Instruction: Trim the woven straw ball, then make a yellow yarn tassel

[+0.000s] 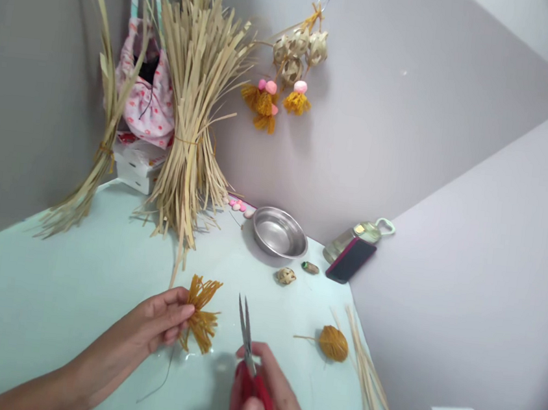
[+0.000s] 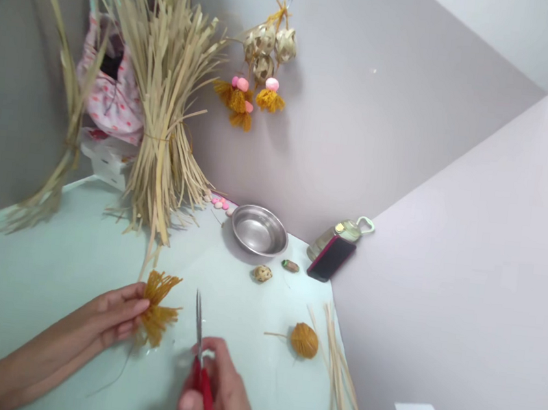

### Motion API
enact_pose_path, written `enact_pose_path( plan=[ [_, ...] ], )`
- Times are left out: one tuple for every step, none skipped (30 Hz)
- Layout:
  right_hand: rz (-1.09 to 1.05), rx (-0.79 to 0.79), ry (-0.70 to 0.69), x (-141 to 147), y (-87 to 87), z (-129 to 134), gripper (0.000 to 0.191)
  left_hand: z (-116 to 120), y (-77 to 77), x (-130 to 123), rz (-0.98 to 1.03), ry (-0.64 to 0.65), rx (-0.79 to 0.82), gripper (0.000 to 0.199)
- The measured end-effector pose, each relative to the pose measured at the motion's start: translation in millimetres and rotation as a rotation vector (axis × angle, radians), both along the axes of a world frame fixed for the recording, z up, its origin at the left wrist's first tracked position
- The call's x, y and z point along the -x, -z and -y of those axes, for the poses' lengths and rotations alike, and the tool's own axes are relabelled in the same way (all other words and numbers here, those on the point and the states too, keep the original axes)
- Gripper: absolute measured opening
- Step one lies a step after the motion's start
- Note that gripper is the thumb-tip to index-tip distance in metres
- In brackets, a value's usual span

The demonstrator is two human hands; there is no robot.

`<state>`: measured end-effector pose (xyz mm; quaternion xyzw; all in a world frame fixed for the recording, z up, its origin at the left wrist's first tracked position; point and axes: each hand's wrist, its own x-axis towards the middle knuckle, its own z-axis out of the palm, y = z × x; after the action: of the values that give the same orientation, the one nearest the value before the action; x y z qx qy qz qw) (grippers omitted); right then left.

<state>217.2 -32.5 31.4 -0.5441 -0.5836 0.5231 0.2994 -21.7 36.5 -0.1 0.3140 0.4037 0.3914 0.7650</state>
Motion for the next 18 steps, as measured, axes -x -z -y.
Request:
enact_pose_path(
  plan=[
    [0.084, -0.001, 0.023, -5.8, -2.7, -3.6, 0.041, 0.1, -2.8, 0.3, -0.047, -0.002, -0.017, 0.025],
    [0.217, -0.016, 0.074, -12.6, -5.1, -5.9, 0.040, 0.1, -4.7, 0.8, -0.084, -0.008, -0.034, 0.027],
    [0.370, -0.042, 0.123, -20.4, -6.7, -6.7, 0.036, 0.1, -5.7, 1.4, -0.113, -0.022, -0.044, 0.028],
    [0.506, -0.084, 0.155, -29.1, -6.8, -6.0, 0.034, 0.0, -6.0, 2.0, -0.131, -0.043, -0.051, 0.029],
    [0.617, -0.144, 0.184, -38.5, -5.3, -4.2, 0.034, -0.1, -5.8, 2.7, -0.135, -0.060, -0.056, 0.029],
    [0.710, -0.197, 0.190, -48.1, -2.2, -1.4, 0.036, -0.2, -5.4, 3.4, -0.123, -0.072, -0.059, 0.029],
    [0.798, -0.247, 0.183, -57.5, 2.0, 1.9, 0.039, -0.3, -5.0, 4.0, -0.094, -0.075, -0.061, 0.027],
    [0.884, -0.310, 0.188, -66.2, 6.7, 5.2, 0.040, -0.4, -4.9, 4.5, -0.055, -0.067, -0.063, 0.024],
    [0.964, -0.369, 0.160, -73.6, 11.0, 7.9, 0.042, -0.4, -5.2, 4.9, -0.013, -0.053, -0.067, 0.022],
    [1.043, -0.421, 0.115, -79.4, 14.0, 9.9, 0.041, -0.4, -5.9, 5.1, 0.022, -0.039, -0.069, 0.020],
    [1.122, -0.465, 0.070, -82.9, 14.9, 10.6, 0.038, -0.3, -6.8, 5.1, 0.040, -0.028, -0.069, 0.019],
    [1.195, -0.504, 0.028, -83.8, 13.5, 10.2, 0.033, -0.2, -7.8, 4.9, 0.037, -0.022, -0.071, 0.019],
    [1.257, -0.544, -0.001, -81.7, 9.8, 8.6, 0.027, 0.1, -8.6, 4.5, 0.012, -0.014, -0.074, 0.019],
    [1.299, -0.593, -0.015, -76.5, 4.1, 6.0, 0.022, 0.6, -9.1, 3.8, -0.027, -0.008, -0.086, 0.019],
    [1.312, -0.654, -0.023, -68.2, -2.8, 2.7, 0.021, 1.3, -8.9, 2.8, -0.071, 0.001, -0.106, 0.020],
    [1.286, -0.727, -0.038, -56.8, -10.1, -0.9, 0.025, 2.3, -8.1, 1.3, -0.114, 0.020, -0.136, 0.020],
    [1.230, -0.794, -0.063, -42.8, -16.7, -4.6, 0.035, 3.7, -6.7, -0.5, -0.148, 0.049, -0.171, 0.021],
    [1.161, -0.834, -0.098, -26.9, -21.8, -8.0, 0.046, 5.5, -4.8, -2.8, -0.168, 0.089, -0.209, 0.021]
  ],
)
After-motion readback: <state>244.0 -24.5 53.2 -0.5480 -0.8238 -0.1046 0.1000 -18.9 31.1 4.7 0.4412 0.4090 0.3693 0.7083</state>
